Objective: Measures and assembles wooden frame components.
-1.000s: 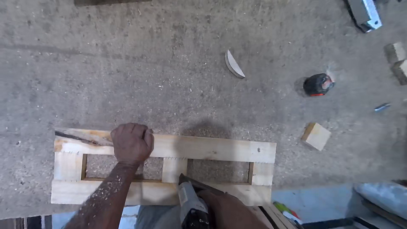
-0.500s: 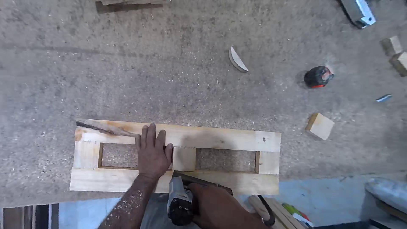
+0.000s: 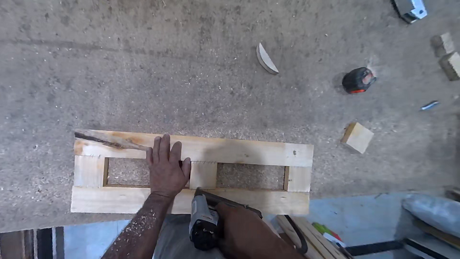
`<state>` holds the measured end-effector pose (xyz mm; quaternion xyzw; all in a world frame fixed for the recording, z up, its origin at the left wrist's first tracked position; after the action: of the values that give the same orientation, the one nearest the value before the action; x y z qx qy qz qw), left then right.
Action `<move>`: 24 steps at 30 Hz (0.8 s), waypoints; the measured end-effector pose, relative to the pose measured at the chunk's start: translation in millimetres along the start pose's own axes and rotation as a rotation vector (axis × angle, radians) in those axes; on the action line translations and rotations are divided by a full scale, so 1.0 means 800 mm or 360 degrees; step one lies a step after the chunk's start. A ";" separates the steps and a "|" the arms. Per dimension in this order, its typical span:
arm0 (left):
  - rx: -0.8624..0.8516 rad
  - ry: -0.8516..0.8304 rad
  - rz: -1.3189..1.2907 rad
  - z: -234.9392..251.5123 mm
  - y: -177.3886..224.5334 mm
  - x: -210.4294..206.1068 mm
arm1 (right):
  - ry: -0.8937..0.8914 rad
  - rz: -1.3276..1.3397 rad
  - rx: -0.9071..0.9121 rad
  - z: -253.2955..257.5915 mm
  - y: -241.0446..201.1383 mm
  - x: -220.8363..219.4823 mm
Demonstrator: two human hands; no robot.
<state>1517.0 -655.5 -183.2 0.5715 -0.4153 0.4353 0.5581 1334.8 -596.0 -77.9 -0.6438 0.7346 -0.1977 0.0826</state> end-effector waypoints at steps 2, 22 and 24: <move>0.0008 0.0006 -0.0002 0.001 0.000 0.000 | 0.0011 0.0000 0.0004 -0.002 0.004 0.000; 0.0023 0.0072 -0.0016 0.002 0.001 0.004 | 0.0084 0.0049 -0.0056 -0.021 0.051 -0.002; 0.0023 0.0056 -0.0019 0.002 0.001 0.005 | 0.0105 0.0027 -0.0004 -0.021 0.055 -0.001</move>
<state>1517.0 -657.1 -179.4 0.5702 -0.3988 0.4450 0.5638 1288.5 -588.3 -80.3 -0.6308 0.7426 -0.2173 0.0591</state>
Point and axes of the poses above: each hand's wrist, its own z-axis towards the middle knuckle, its own x-axis out of the back of the hand, y = z × x, the point moved 6 cm from there along z, towards the middle knuckle, and after that the axes turned 6 degrees about x, right-handed, at the moved point
